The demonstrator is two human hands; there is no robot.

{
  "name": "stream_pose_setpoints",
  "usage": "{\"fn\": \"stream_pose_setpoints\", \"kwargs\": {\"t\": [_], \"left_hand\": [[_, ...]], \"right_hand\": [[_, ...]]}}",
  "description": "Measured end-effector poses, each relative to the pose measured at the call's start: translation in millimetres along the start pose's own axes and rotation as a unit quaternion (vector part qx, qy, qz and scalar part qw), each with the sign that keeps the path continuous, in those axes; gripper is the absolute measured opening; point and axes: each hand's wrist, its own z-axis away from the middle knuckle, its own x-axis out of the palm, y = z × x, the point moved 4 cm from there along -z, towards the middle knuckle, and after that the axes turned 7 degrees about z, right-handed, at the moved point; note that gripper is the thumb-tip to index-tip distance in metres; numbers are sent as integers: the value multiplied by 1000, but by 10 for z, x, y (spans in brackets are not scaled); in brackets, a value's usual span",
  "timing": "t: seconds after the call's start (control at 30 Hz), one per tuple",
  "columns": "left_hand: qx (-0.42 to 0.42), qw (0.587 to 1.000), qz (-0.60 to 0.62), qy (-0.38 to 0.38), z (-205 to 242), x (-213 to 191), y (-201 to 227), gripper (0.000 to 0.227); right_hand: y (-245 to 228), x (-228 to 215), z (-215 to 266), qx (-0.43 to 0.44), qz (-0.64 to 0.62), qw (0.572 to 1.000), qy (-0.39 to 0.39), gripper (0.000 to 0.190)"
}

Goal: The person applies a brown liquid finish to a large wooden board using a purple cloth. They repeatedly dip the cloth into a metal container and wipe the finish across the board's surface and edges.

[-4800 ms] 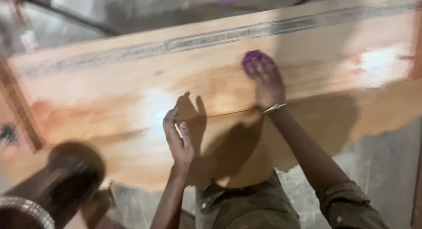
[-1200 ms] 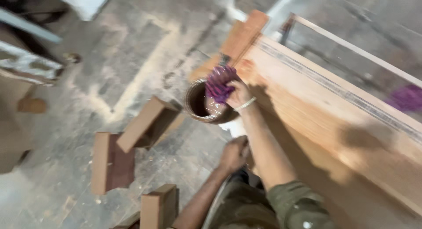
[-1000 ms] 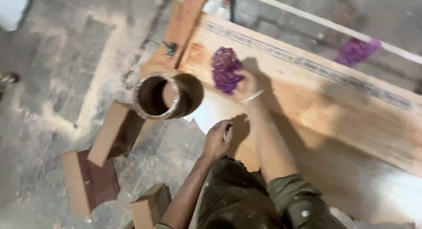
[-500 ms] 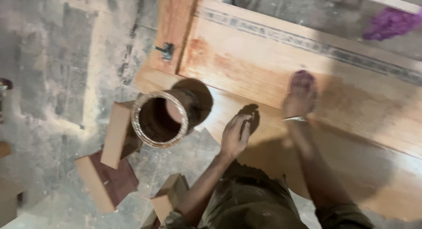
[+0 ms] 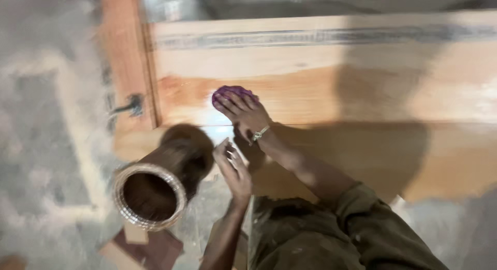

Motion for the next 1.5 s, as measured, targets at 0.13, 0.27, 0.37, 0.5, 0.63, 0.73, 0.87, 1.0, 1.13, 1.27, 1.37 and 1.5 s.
{"fn": "stream_pose_setpoints", "kwargs": {"t": [0.13, 0.27, 0.37, 0.5, 0.63, 0.73, 0.87, 1.0, 1.13, 1.27, 1.37, 1.5], "left_hand": [[-22, 988, -17, -153, -63, 747, -57, 38], [49, 966, -41, -251, 96, 1640, 52, 36], [74, 951, -60, -294, 320, 2177, 104, 37], [94, 938, -122, -311, 711, 2838, 236, 37], [87, 947, -126, -282, 997, 3112, 240, 34], [72, 943, -146, -292, 1062, 3119, 208, 33], [92, 948, -144, -267, 951, 2784, 207, 34], [46, 964, -149, -214, 660, 2294, 210, 40], [-11, 985, -101, -143, 272, 1669, 134, 51], [-6, 993, -106, -53, 19, 813, 4, 51], [-9, 996, -86, 17, 6, 166, -45, 50], [-25, 993, -94, 74, 66, -329, -132, 53]], "right_hand": [[1569, -394, 1369, 202, -27, 975, -92, 59], [3383, -931, 2821, 359, 58, 931, -40, 54], [4539, -1072, 3868, 440, 94, 893, -8, 51], [6053, -1108, 5118, 500, 131, 853, -68, 53], [7028, -1066, 5694, 549, 107, 827, -55, 64], [7142, -1077, 5584, 557, 145, 816, -52, 73], [6064, -832, 4615, 513, 114, 848, -68, 57], [4165, -391, 3202, 397, 109, 891, -193, 70], [2337, -75, 1609, 227, -43, 954, -192, 88], [756, 199, 40, 107, -187, 964, -159, 72], [-45, 431, -930, 132, -184, 956, -186, 70], [-661, 646, -1718, 119, -145, 978, -86, 66]]}}
